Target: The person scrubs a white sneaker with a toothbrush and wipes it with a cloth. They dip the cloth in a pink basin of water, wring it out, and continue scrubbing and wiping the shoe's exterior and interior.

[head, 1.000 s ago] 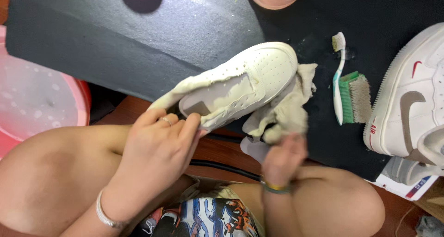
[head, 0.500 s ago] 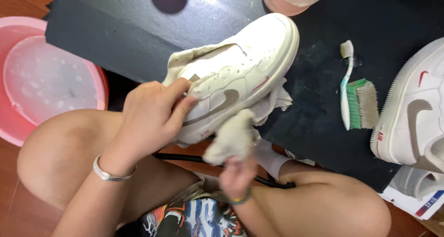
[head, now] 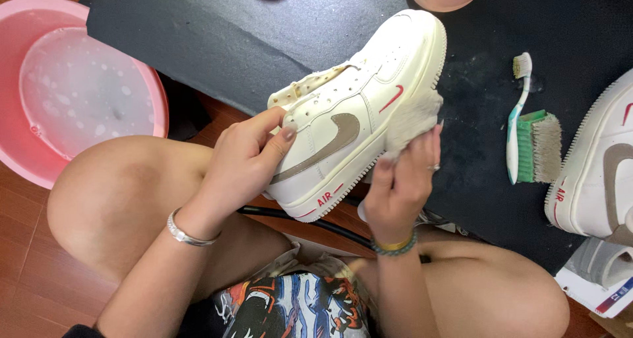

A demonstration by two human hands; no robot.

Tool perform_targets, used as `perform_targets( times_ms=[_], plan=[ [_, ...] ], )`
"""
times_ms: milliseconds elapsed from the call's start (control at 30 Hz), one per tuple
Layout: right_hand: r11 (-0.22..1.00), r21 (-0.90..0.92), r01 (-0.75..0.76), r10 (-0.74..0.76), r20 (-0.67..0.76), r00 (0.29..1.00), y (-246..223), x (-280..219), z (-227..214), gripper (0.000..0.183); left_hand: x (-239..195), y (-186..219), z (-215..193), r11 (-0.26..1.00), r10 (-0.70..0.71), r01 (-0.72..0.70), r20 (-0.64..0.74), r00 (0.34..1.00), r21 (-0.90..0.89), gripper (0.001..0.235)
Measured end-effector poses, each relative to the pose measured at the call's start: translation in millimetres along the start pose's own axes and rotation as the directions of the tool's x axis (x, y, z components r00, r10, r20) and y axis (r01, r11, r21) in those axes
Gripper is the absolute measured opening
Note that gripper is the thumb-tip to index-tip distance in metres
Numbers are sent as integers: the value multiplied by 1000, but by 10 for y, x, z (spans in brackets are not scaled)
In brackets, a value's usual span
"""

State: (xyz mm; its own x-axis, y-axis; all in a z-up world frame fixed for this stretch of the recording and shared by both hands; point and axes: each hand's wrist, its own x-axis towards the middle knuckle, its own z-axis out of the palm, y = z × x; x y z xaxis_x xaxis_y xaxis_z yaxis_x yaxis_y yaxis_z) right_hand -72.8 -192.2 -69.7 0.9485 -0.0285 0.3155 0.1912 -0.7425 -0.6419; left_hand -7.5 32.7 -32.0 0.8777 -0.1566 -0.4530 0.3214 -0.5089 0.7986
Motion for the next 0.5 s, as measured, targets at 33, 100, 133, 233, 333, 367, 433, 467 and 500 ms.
perform_targets(
  times_ms=[33, 100, 133, 233, 333, 367, 433, 467, 500],
  plan=[
    [998, -55, 24, -23, 19, 1000, -88, 11, 22, 36, -4, 3, 14, 1000, -1, 1, -5, 1000, -6, 24],
    [997, -42, 69, -65, 91, 994, -262, -21, 20, 30, -14, 19, 41, 999, 27, -27, -2, 1000, 32, 23],
    [995, -34, 92, -87, 126, 988, -340, -57, 14, 28, -13, 26, 50, 998, 42, -42, 0, 999, 51, 24],
    [989, 54, 134, -144, 261, 955, -470, -190, -47, 24, -60, 33, 84, 998, 41, -40, -19, 999, 50, 24],
    [983, 29, 182, -182, 294, 938, -306, -101, -95, 24, -102, 70, 74, 975, 198, -196, -8, 980, 105, 23],
    [985, -26, 168, -156, 262, 952, -209, -42, -109, 25, -114, 83, 73, 966, 228, -229, 26, 973, 122, 23],
    [982, -132, 138, -111, 192, 975, -28, 76, -93, 28, -141, 109, 98, 942, 286, -297, 91, 954, 154, 22],
    [980, -140, 143, -115, 188, 975, 1, 85, -90, 25, -147, 118, 117, 952, 263, -270, 71, 962, 141, 22],
    [978, -150, 143, -115, 181, 977, 3, 81, -85, 23, -141, 125, 123, 960, 241, -247, 56, 969, 129, 22]
  ],
)
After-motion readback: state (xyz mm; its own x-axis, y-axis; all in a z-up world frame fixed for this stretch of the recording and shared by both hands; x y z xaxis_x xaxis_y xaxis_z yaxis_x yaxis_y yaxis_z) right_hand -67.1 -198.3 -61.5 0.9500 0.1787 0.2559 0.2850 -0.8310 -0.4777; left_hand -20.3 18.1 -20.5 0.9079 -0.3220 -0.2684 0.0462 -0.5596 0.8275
